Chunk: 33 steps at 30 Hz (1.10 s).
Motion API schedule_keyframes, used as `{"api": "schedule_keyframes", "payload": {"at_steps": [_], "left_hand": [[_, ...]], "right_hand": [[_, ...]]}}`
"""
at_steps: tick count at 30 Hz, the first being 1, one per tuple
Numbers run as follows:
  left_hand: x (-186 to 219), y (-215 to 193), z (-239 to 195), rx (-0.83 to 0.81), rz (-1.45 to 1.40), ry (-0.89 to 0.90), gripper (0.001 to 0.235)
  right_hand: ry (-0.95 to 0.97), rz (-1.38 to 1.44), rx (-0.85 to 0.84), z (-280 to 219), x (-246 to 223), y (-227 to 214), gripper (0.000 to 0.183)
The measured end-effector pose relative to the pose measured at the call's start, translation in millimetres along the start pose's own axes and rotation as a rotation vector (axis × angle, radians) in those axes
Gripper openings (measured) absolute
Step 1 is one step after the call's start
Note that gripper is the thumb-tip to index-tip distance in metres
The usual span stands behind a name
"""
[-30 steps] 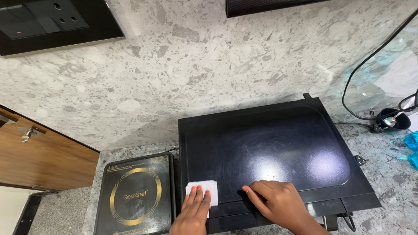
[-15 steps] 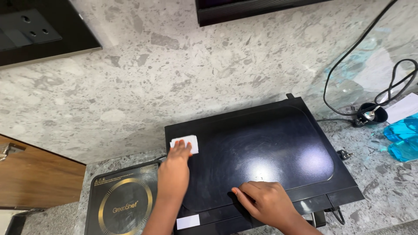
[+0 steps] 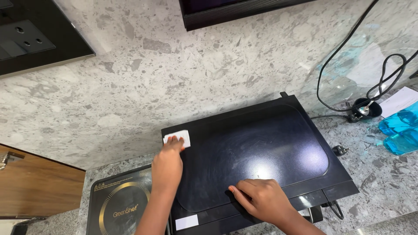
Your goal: Clean the exterior surfaces of a microwave oven using a cleaning wipe.
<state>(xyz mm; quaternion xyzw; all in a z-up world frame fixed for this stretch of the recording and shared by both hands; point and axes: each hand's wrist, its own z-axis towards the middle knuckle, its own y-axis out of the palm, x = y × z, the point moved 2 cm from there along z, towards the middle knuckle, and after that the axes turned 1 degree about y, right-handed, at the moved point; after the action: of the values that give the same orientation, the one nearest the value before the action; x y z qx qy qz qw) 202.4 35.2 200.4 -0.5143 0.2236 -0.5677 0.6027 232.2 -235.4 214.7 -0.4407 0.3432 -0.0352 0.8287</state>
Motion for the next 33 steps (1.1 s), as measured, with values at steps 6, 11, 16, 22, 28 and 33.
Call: {"api": "schedule_keyframes", "payload": {"at_steps": [6,11,16,22,28,33], "left_hand": [[23.2,0.0,-70.1,-0.033,0.010,0.009,0.041],[55.4,5.1,-119.4,-0.046,-0.043,-0.029,0.032],[58.2,34.7,-167.2,-0.083,-0.031,-0.009,0.032],[39.3,62.4,-207.0,-0.227,-0.105,0.135,0.037],[54.3,42.8,-184.8,-0.285,-0.111,0.035,0.034],[67.6,13.6,-146.6,-0.057,-0.088,0.032,0.032]], "right_hand": [[0.018,-0.017,-0.023,0.0,-2.8,-3.1,0.036],[-0.027,-0.033,-0.003,0.7,-6.5,-4.6,0.031],[-0.045,-0.051,0.004,-3.6,-7.6,-1.9,0.030],[-0.036,-0.045,-0.011,-5.7,-9.3,-1.0,0.027],[-0.036,-0.041,-0.015,-7.2,-8.9,-0.8,0.028],[-0.069,-0.039,0.012,-14.3,-13.1,-3.8,0.027]]}}
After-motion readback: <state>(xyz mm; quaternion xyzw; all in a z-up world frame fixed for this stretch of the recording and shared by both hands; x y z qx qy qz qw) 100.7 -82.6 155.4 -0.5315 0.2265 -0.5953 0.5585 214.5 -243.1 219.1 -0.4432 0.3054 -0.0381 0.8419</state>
